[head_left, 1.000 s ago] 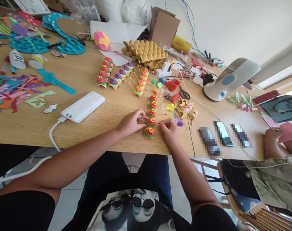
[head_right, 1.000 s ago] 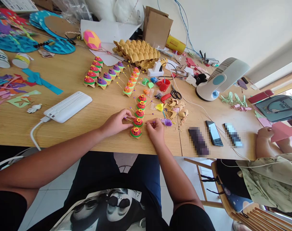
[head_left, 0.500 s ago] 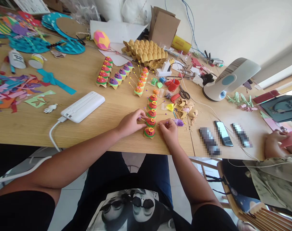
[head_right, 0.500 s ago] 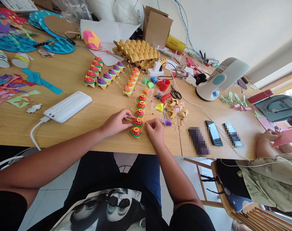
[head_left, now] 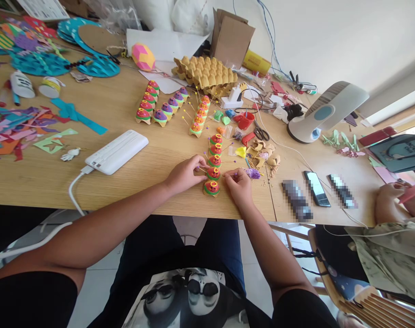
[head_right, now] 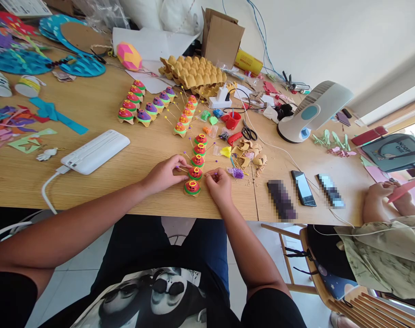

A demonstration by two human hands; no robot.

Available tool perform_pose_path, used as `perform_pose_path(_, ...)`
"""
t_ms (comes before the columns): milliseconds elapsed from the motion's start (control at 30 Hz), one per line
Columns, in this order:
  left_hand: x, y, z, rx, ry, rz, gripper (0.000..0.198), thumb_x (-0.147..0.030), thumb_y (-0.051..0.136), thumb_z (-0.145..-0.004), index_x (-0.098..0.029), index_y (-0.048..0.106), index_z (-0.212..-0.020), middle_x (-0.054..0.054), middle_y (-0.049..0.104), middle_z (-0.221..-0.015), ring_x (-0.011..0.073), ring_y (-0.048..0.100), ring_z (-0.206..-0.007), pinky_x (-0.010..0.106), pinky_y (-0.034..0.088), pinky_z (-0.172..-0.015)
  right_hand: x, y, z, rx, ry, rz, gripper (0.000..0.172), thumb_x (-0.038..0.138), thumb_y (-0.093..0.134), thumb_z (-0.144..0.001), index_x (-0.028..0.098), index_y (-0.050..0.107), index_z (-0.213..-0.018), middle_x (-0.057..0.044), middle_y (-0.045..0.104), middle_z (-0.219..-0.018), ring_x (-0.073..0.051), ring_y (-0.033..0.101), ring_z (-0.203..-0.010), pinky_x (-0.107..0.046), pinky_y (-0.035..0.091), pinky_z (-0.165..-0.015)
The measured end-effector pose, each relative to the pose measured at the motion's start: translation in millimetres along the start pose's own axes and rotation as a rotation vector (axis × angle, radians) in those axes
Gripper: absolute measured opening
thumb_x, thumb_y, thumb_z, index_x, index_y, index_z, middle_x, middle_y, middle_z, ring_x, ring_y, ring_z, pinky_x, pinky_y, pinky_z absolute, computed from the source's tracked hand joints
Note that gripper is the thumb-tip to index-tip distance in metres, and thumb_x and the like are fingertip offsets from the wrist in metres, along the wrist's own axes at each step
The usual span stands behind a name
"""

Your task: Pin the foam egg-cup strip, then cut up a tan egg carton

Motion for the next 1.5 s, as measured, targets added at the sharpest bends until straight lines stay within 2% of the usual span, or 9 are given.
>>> perform_pose_path(467,0.7,-0.2,-0.2,-0.004,0.007,-0.012,0.036,-0.037,0.077,-0.080,-0.027,0.052,-0.104,-0.001,0.078,-0.118,0.0226,0.070,-0.107,0.037,0.052,-0.094,1.4,2.6,-0.4,0.019,-0.035,0.002,0.016,0.040,0.068,-0.083,0.025,0.062,-0.080,-0.004,0.072,-0.088,-0.020,0.066,-0.082,-0.034,0.053,-0.072)
perform_pose_path(700,0.8,0.1,-1.0,-0.011,0.031,-0.019,0.036,-0.035,0.078,-0.079,-0.027,0.052,-0.103,-0.002,0.079,-0.116,0.0225,0.070,-0.107,0.036,0.052,-0.092,-2.2,9.5,-0.2,0.048,-0.037,0.027,0.018,0.041,0.071,-0.081,0.025,0.062,-0.077,-0.003,0.073,-0.085,-0.019,0.064,-0.073,-0.033,0.052,-0.066)
perform_pose_path(933,-1.7,0.2,-0.3,-0.003,0.023,0.002,0.037,-0.035,0.078,-0.079,-0.028,0.051,-0.103,-0.001,0.078,-0.117,0.0230,0.070,-0.110,0.037,0.052,-0.095,-0.9,7.4,-1.4,0.034,-0.031,0.039,0.013,0.037,0.069,-0.079,0.025,0.063,-0.079,-0.002,0.068,-0.079,-0.019,0.061,-0.071,-0.032,0.049,-0.064)
perform_pose_path(1233,-4.6,-0.6,0.0,-0.004,0.000,0.000,0.037,-0.034,0.078,-0.077,-0.028,0.051,-0.102,0.000,0.078,-0.118,0.0237,0.070,-0.110,0.039,0.053,-0.096,-1.1,7.9,-3.0,0.036,-0.027,0.022,0.018,0.039,0.067,-0.078,0.026,0.059,-0.086,0.001,0.064,-0.083,-0.015,0.057,-0.068,-0.030,0.047,-0.063)
perform_pose_path(1500,-4.1,-0.3,0.1,-0.010,0.017,0.010,0.037,-0.035,0.078,-0.079,-0.028,0.051,-0.102,-0.001,0.078,-0.117,0.0229,0.071,-0.111,0.038,0.053,-0.095,1.8,2.4,-0.6,0.011,0.000,0.057,0.018,0.042,0.067,-0.080,0.026,0.060,-0.084,0.001,0.062,-0.076,-0.016,0.055,-0.067,-0.029,0.044,-0.059)
Point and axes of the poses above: each hand's wrist, its own z-axis away from the middle knuckle, its own y-axis out of the palm, x = y × z, the point moved 9 cm from there along -z, towards the middle knuckle
